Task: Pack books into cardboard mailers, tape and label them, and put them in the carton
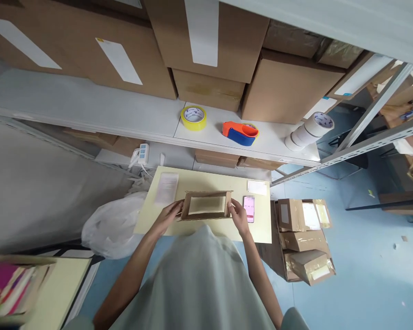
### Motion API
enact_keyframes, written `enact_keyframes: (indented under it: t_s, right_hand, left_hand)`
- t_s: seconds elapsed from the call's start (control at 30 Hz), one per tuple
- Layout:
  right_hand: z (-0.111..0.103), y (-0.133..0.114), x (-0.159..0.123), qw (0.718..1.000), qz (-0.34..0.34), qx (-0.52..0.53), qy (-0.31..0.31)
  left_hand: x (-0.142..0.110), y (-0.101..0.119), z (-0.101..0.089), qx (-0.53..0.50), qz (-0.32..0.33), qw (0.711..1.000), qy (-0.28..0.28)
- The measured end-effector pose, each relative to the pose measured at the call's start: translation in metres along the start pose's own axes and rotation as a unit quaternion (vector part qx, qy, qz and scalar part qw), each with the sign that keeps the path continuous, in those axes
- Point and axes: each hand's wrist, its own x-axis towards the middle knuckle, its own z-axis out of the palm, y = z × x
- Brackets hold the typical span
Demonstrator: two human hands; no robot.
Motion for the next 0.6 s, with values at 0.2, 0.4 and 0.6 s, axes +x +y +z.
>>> enact_keyframes:
  t_s: [0.2,0.4,0.6]
  right_hand:
    - [-0.014,0.019,0.006,1.0,-0.004,0.016,0.004]
    - [-0.01,0.043,0.016,0.999,-0.002,0.012,0.039]
    - [-0.002,0.049,0.018,0.999,0.004,0.011,0.043]
  left_hand:
    - [0.015,0.004,0.017,0.032,0.0,0.999,0.032]
    - [0.029,-0.001,0.016,0.081,0.005,0.996,0.023]
    - [0.03,-0.009,0.012,0.085,-0.009,0.996,0.034]
